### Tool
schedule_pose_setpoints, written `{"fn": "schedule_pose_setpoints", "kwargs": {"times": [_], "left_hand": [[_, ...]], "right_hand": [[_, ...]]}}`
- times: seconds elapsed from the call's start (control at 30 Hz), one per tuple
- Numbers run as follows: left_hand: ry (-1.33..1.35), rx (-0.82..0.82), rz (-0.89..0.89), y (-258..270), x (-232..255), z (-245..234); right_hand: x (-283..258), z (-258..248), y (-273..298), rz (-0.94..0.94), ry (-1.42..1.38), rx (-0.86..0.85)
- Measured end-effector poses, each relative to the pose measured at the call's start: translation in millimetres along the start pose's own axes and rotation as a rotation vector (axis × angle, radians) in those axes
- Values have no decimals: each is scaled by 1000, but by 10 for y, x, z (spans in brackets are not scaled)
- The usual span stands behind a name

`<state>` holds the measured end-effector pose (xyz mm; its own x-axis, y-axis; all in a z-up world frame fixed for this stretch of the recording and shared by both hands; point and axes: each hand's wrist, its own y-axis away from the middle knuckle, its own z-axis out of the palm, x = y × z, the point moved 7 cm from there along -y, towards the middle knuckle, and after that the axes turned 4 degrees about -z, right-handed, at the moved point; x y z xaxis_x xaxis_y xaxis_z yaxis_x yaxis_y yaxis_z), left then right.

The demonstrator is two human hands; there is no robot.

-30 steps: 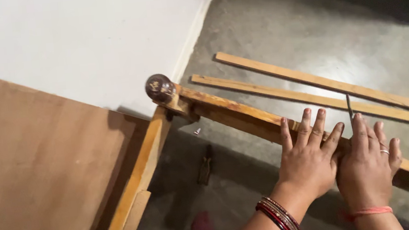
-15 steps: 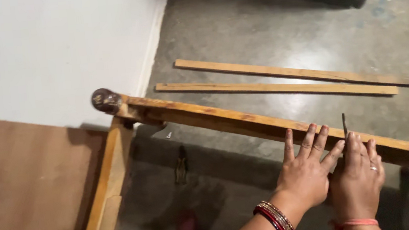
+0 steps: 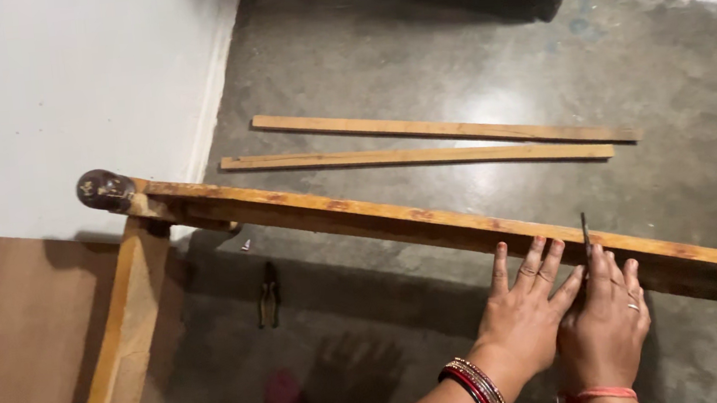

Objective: The person uses a screwdriver to remove screws from a wooden bed frame, then picks up and positions two wooden slats into the frame slots. The person aligns and places the slats one at a time.

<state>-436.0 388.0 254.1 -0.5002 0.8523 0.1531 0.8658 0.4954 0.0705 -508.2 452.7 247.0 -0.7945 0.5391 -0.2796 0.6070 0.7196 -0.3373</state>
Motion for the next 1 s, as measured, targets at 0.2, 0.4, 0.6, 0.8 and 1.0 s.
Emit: {"fn": "schedule_pose_setpoints", "kwargs": {"times": [0.2,0.4,0.6,0.8,1.0], "left_hand": [[24,4,-17,-316,308,-113],[86,-76,0,-742,559,16],[28,-160,-20,-1154,381,580],[-21,-238,-39,-1302,345,741],[19,-279,-47,-1370,320,670]], "right_hand": [[325,-252,-245,10,90,1],[868,-24,-497,154,-8,-134],[1071,604,-731,78,45,-215],[1115,810,-782,120,-133,-148],[1165,870,-834,174,72,-223]]}}
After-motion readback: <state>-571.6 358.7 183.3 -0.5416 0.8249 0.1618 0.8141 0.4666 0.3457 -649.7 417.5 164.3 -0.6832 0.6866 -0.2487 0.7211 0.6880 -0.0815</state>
